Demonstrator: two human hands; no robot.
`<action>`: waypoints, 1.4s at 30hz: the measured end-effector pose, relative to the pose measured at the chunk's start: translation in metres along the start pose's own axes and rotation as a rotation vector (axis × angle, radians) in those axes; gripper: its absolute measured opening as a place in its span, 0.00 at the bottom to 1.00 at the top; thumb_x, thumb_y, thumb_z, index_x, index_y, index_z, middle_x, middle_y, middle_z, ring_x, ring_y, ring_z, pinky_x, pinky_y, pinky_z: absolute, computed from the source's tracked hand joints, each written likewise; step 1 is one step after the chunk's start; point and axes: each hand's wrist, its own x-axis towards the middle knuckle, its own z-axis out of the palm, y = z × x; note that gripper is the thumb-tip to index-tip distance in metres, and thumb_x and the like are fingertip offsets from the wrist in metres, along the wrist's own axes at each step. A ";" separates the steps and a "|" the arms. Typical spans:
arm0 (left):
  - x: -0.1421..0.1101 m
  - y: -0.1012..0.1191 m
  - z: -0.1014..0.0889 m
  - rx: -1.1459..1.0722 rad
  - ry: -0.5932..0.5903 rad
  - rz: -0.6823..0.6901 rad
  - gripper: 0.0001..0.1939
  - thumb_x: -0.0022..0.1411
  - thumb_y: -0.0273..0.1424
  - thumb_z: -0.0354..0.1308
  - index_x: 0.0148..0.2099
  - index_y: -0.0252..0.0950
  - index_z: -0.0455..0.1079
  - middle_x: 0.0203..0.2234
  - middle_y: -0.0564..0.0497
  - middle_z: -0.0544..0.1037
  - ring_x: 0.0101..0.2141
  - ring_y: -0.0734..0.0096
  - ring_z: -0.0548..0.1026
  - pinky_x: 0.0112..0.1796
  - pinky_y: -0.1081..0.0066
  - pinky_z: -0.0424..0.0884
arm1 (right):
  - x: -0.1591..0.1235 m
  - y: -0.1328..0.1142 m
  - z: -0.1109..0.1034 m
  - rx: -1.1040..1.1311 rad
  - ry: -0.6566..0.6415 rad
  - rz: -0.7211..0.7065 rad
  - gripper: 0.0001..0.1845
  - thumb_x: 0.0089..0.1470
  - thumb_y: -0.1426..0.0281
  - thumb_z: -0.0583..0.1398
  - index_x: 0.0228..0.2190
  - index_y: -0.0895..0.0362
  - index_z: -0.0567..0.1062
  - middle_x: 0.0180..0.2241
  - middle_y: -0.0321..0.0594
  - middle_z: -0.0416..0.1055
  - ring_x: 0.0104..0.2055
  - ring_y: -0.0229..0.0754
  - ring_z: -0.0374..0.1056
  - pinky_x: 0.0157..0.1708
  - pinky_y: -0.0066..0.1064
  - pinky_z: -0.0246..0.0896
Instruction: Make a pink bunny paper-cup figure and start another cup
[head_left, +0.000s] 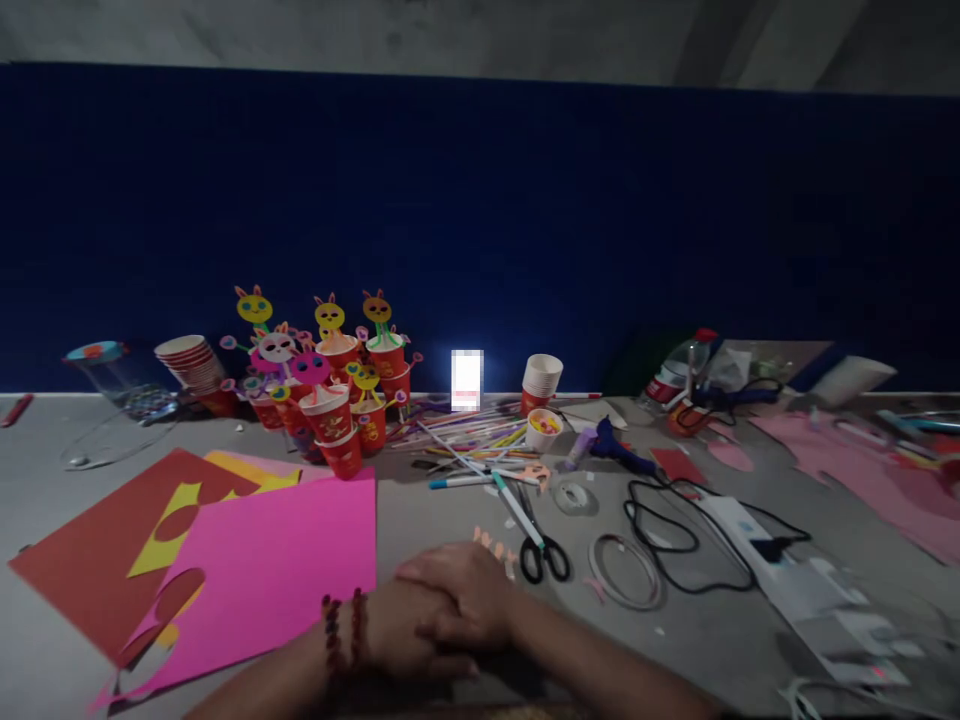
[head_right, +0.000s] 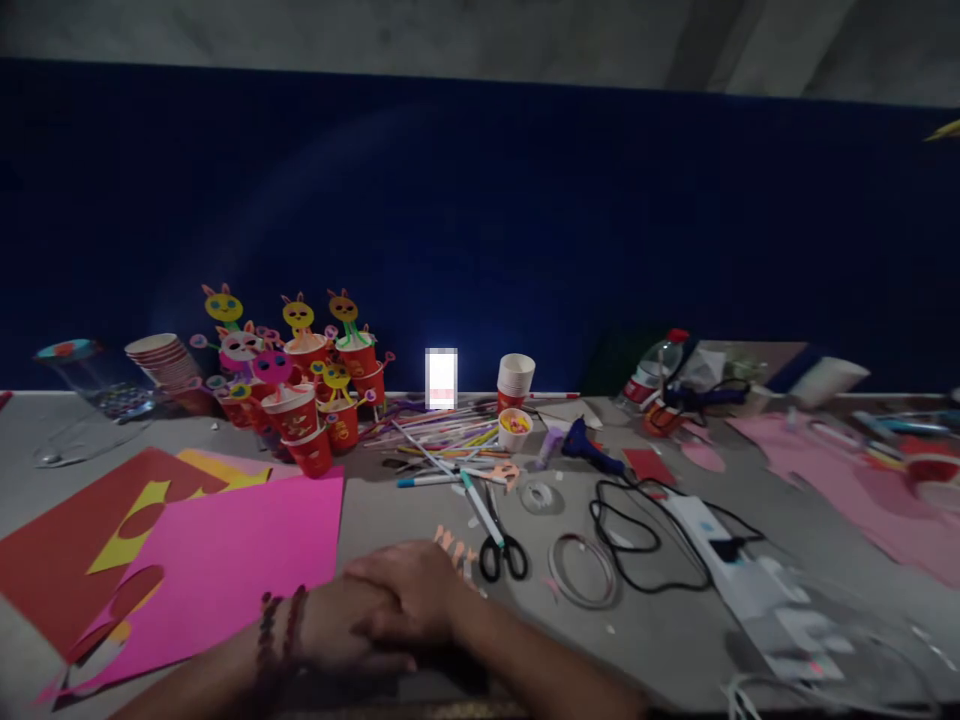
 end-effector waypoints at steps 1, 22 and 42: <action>0.006 0.004 -0.003 -0.086 -0.134 0.103 0.12 0.62 0.39 0.55 0.44 0.49 0.77 0.37 0.56 0.84 0.36 0.63 0.81 0.39 0.70 0.76 | -0.002 -0.001 -0.002 -0.002 -0.016 0.012 0.37 0.57 0.41 0.46 0.55 0.52 0.71 0.47 0.43 0.78 0.48 0.50 0.72 0.48 0.36 0.61; 0.032 -0.013 0.016 0.306 0.123 -0.137 0.41 0.64 0.37 0.56 0.72 0.41 0.41 0.71 0.37 0.41 0.68 0.48 0.45 0.63 0.39 0.42 | 0.017 0.045 -0.091 -0.050 0.411 0.499 0.24 0.68 0.58 0.44 0.55 0.54 0.69 0.50 0.47 0.75 0.46 0.47 0.74 0.43 0.38 0.69; 0.011 -0.027 0.060 0.240 -0.145 -0.113 0.33 0.66 0.47 0.52 0.68 0.41 0.54 0.67 0.44 0.57 0.65 0.51 0.53 0.63 0.39 0.37 | 0.041 0.173 -0.275 -0.828 -0.060 0.755 0.18 0.59 0.58 0.58 0.30 0.57 0.80 0.32 0.40 0.77 0.34 0.42 0.72 0.30 0.28 0.58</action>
